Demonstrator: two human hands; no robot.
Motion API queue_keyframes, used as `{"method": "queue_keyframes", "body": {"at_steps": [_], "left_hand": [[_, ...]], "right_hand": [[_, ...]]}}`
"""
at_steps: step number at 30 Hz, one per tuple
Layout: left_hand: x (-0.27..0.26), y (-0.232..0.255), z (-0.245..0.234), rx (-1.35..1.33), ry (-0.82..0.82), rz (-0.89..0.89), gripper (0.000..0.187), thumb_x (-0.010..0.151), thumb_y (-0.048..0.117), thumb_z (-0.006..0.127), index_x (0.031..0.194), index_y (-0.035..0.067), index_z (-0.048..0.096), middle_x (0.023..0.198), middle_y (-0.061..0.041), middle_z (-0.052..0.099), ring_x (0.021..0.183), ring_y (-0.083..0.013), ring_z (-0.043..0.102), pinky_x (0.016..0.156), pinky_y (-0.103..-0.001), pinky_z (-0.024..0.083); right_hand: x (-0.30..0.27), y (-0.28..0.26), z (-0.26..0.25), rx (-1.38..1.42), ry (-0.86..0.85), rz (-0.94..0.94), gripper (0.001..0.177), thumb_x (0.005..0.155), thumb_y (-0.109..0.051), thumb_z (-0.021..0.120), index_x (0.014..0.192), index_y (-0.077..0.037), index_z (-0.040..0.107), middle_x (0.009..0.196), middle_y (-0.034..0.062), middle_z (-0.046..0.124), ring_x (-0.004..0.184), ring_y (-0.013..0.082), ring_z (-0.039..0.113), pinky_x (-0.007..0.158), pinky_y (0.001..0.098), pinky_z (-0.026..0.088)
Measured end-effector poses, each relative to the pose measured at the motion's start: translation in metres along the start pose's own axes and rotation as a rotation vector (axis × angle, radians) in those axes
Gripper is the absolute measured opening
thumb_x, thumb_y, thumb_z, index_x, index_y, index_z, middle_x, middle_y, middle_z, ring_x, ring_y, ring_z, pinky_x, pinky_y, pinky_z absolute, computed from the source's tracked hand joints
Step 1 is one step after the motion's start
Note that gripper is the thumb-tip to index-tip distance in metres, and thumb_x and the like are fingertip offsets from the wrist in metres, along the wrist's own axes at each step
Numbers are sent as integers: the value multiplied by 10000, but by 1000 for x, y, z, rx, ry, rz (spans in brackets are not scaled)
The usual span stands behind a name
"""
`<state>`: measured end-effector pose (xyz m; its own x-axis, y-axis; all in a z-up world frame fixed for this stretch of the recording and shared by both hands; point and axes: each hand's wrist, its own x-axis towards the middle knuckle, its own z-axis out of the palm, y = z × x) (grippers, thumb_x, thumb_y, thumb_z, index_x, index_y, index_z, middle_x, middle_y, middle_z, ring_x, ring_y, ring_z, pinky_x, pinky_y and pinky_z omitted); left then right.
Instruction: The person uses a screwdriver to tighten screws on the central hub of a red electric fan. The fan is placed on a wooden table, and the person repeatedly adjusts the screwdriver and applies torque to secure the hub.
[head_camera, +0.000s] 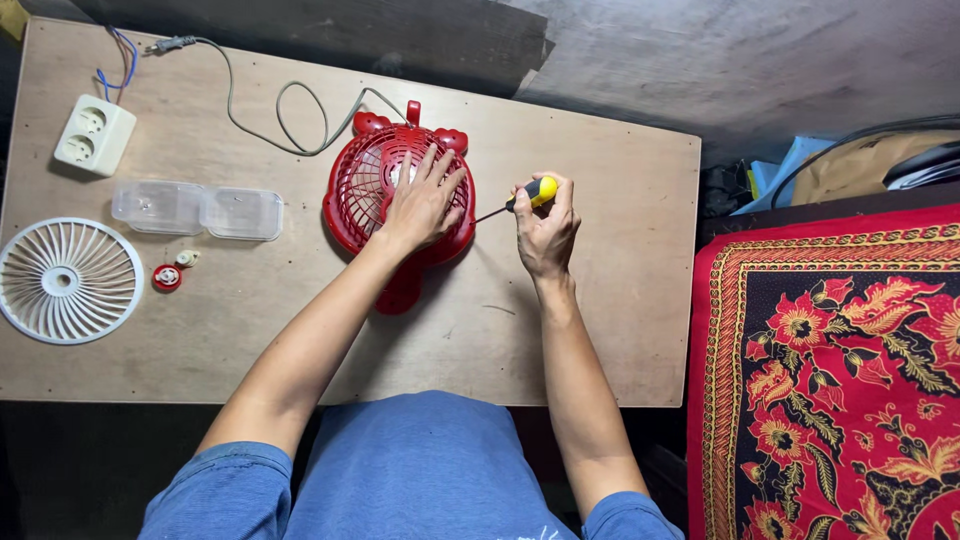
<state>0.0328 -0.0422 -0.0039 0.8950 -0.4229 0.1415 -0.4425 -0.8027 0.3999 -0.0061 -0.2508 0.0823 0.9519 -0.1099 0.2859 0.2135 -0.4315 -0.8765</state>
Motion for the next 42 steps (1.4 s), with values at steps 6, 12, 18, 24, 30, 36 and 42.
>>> {"method": "queue_keyframes", "body": {"at_steps": [6, 12, 18, 24, 30, 36, 42], "left_hand": [[-2, -2, 0, -5, -7, -12, 666, 808, 267, 794, 1411, 82, 580, 1574, -215, 422, 1519, -390, 286, 1243, -597, 161], [0, -4, 5, 25, -40, -21, 661, 797, 288, 797, 1397, 92, 599, 1583, -213, 403, 1520, -378, 268, 1248, -598, 137], [-5, -5, 8, 61, 43, 44, 600, 871, 334, 745, 1409, 104, 609, 1596, -213, 390, 1526, -390, 258, 1244, -596, 153], [-7, -5, 10, 106, 45, 58, 535, 897, 355, 706, 1389, 159, 630, 1604, -203, 379, 1525, -383, 254, 1239, -595, 163], [-8, -9, 16, 97, 65, 93, 521, 899, 378, 696, 1376, 177, 634, 1603, -198, 376, 1523, -388, 246, 1233, -602, 170], [-7, -15, 21, 97, 49, 129, 517, 895, 373, 701, 1377, 197, 637, 1611, -181, 372, 1523, -396, 239, 1231, -617, 160], [0, -10, 17, -2, -58, 151, 567, 855, 363, 724, 1386, 201, 611, 1478, -51, 561, 1507, -298, 308, 1209, -699, 70]], "right_hand": [[2, 7, 1, 13, -23, -5, 281, 1018, -158, 651, 1218, -12, 517, 971, 133, 761, 919, 214, 783, 831, 327, 640], [-3, 5, 6, -11, -99, -67, 302, 1033, -146, 637, 1274, -13, 511, 1051, 154, 767, 976, 234, 790, 878, 355, 649], [-2, -21, -1, -145, -193, -299, 375, 1001, -145, 671, 1296, 1, 493, 1119, 198, 727, 947, 299, 765, 832, 386, 640], [18, -51, -5, -720, -403, -34, 370, 941, -360, 739, 1006, -19, 612, 844, 200, 745, 749, 426, 718, 628, 537, 558], [41, -48, 7, -834, -578, -50, 392, 941, -362, 721, 816, 10, 697, 767, 290, 695, 751, 454, 704, 674, 539, 572], [45, -25, 5, -741, -723, -362, 168, 835, -123, 678, 745, 12, 634, 775, 255, 690, 765, 445, 696, 690, 525, 566], [41, -21, 0, -809, -722, -410, 104, 859, -57, 632, 885, 20, 566, 789, 222, 691, 773, 418, 705, 652, 510, 564]]}}
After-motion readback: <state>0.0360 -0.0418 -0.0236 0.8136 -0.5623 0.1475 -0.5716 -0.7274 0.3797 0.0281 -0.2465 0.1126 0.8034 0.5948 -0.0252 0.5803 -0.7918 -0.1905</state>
